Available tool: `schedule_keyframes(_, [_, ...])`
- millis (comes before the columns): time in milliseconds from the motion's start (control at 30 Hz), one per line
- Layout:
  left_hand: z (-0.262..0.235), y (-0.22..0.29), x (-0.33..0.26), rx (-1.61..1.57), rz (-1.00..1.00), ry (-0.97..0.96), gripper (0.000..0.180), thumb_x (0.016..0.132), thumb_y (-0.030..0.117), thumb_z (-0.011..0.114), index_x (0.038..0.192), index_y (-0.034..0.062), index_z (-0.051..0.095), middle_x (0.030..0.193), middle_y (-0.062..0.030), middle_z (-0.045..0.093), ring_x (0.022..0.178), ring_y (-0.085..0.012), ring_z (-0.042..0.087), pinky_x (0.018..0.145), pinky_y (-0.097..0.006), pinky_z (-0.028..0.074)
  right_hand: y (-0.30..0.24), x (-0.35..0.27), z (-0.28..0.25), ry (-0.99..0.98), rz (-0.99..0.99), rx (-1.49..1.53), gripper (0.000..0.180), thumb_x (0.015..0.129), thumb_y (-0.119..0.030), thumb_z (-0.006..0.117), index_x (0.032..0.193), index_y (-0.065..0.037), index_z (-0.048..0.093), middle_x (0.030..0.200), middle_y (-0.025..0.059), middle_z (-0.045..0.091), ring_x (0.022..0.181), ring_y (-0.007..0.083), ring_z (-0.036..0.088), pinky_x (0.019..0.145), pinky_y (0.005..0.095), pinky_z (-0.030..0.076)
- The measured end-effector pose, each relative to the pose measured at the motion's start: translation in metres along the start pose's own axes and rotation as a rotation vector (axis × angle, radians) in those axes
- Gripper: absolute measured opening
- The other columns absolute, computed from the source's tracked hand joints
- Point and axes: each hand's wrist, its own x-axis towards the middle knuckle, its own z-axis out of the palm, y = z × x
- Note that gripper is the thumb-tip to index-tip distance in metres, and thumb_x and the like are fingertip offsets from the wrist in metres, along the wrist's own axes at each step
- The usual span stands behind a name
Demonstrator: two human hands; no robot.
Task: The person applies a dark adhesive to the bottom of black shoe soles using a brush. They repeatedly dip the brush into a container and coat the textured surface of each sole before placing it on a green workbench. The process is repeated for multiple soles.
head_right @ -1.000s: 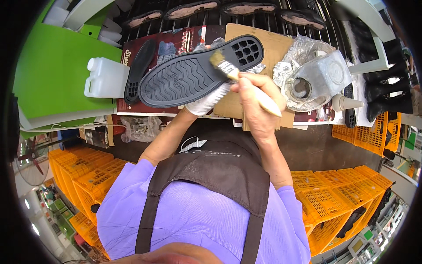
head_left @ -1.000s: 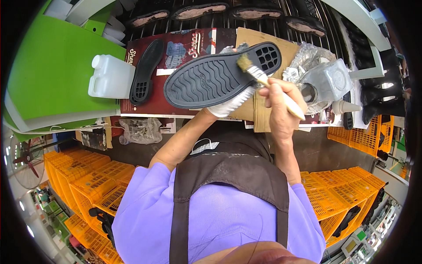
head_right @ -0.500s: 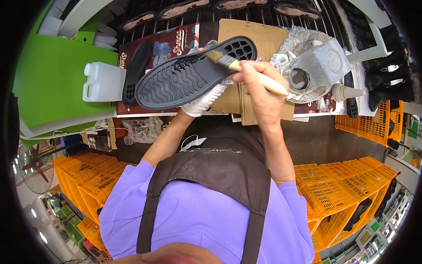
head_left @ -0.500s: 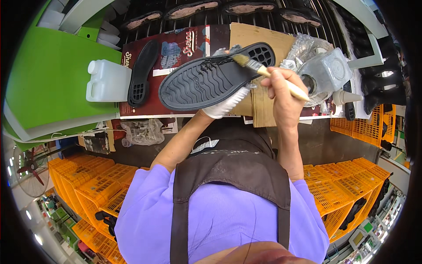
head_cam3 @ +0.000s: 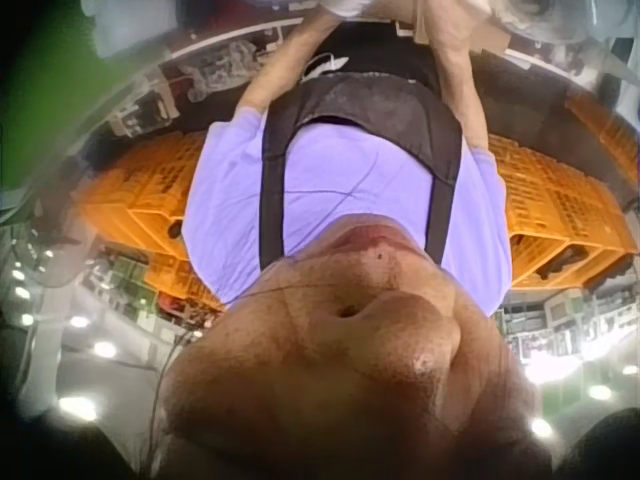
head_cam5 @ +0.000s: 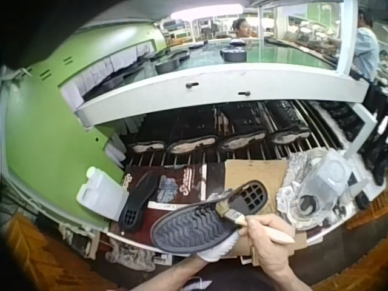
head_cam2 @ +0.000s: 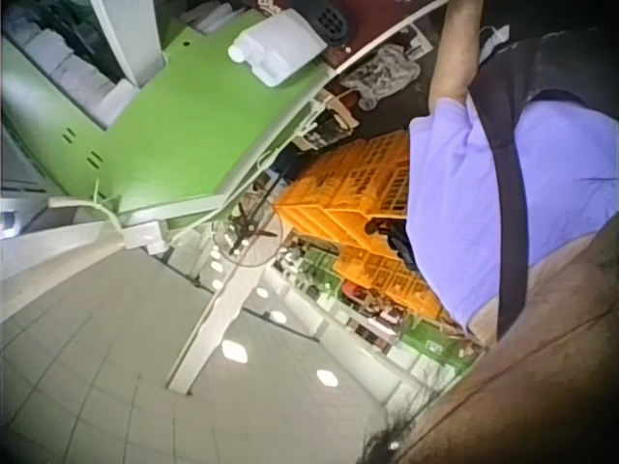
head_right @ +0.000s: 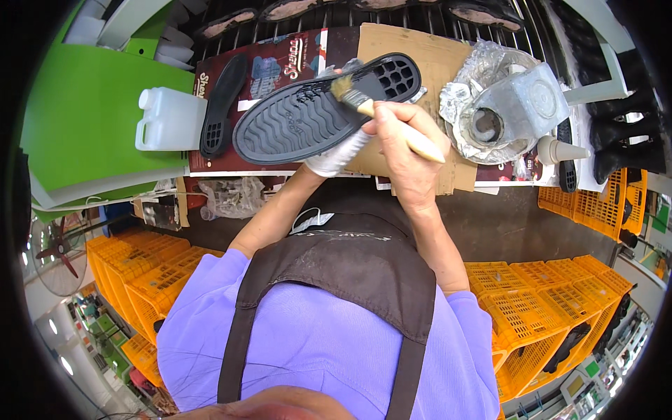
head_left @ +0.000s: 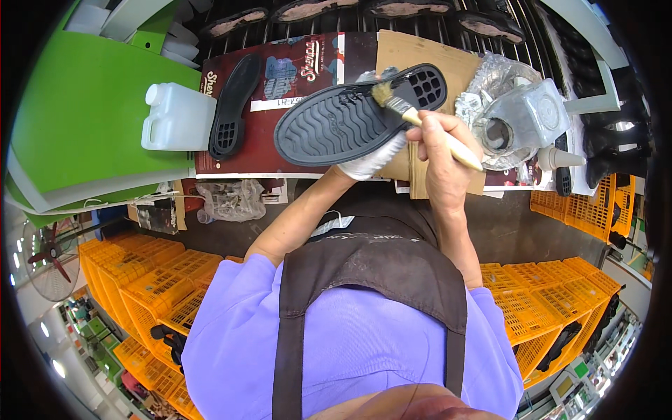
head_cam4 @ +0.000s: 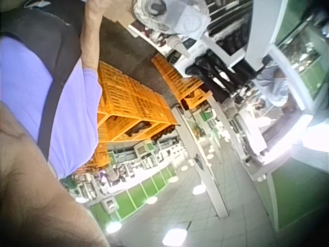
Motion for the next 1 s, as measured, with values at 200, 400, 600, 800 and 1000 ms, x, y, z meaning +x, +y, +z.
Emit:
schedule_keyframes(200, [0.010,-0.003,-0.005,-0.160,0.056,0.078,0.061,0.076,0.021,0.070,0.125,0.0042,0.036,0.116,-0.0072,0.050,0.107,-0.0164,0.048,0.096,-0.033,0.035,-0.008,-0.008,0.021,-0.100,0.088,0.075,0.014,0.085,-0.011,0.060,0.089,0.003,0.063,0.070,0.0049,0.065,0.057,0.0040,0.052,0.051,0.0177,0.042])
schedule_keyframes(400, [0.005,-0.014,-0.013,-0.225,-0.107,-0.047,0.044,0.078,0.019,0.067,0.113,0.0060,0.044,0.107,-0.0056,0.052,0.100,-0.0145,0.050,0.090,-0.031,0.039,-0.010,-0.013,0.032,-0.197,0.052,0.058,0.012,0.084,-0.008,0.060,0.087,0.003,0.064,0.070,0.0050,0.065,0.061,0.0063,0.057,0.055,0.0193,0.045])
schedule_keyframes(600, [-0.002,-0.030,-0.023,-0.164,-0.232,-0.253,0.032,0.079,0.018,0.065,0.104,0.0070,0.049,0.100,-0.0042,0.053,0.095,-0.0133,0.052,0.085,-0.030,0.041,-0.019,-0.015,0.037,-0.271,0.066,0.053,0.012,0.084,-0.008,0.061,0.086,0.004,0.064,0.072,0.0063,0.065,0.066,0.0082,0.060,0.060,0.0209,0.047])
schedule_keyframes(800, [-0.011,-0.015,-0.021,-0.026,-0.231,-0.418,0.020,0.079,0.016,0.064,0.094,0.0079,0.054,0.094,-0.0028,0.055,0.089,-0.0122,0.053,0.079,-0.029,0.044,-0.026,-0.007,0.033,-0.292,0.067,0.062,0.012,0.084,-0.009,0.061,0.086,0.003,0.064,0.071,0.0054,0.065,0.060,0.0055,0.055,0.054,0.0185,0.044])
schedule_keyframes(1000, [-0.020,0.030,-0.010,0.249,-0.105,-0.541,0.023,0.077,0.016,0.065,0.095,0.0066,0.054,0.094,-0.0026,0.055,0.089,-0.0141,0.054,0.077,-0.030,0.046,-0.026,0.007,0.022,-0.286,0.000,0.088,0.013,0.084,-0.008,0.060,0.088,0.004,0.064,0.070,0.0060,0.064,0.053,0.0038,0.049,0.049,0.0174,0.040])
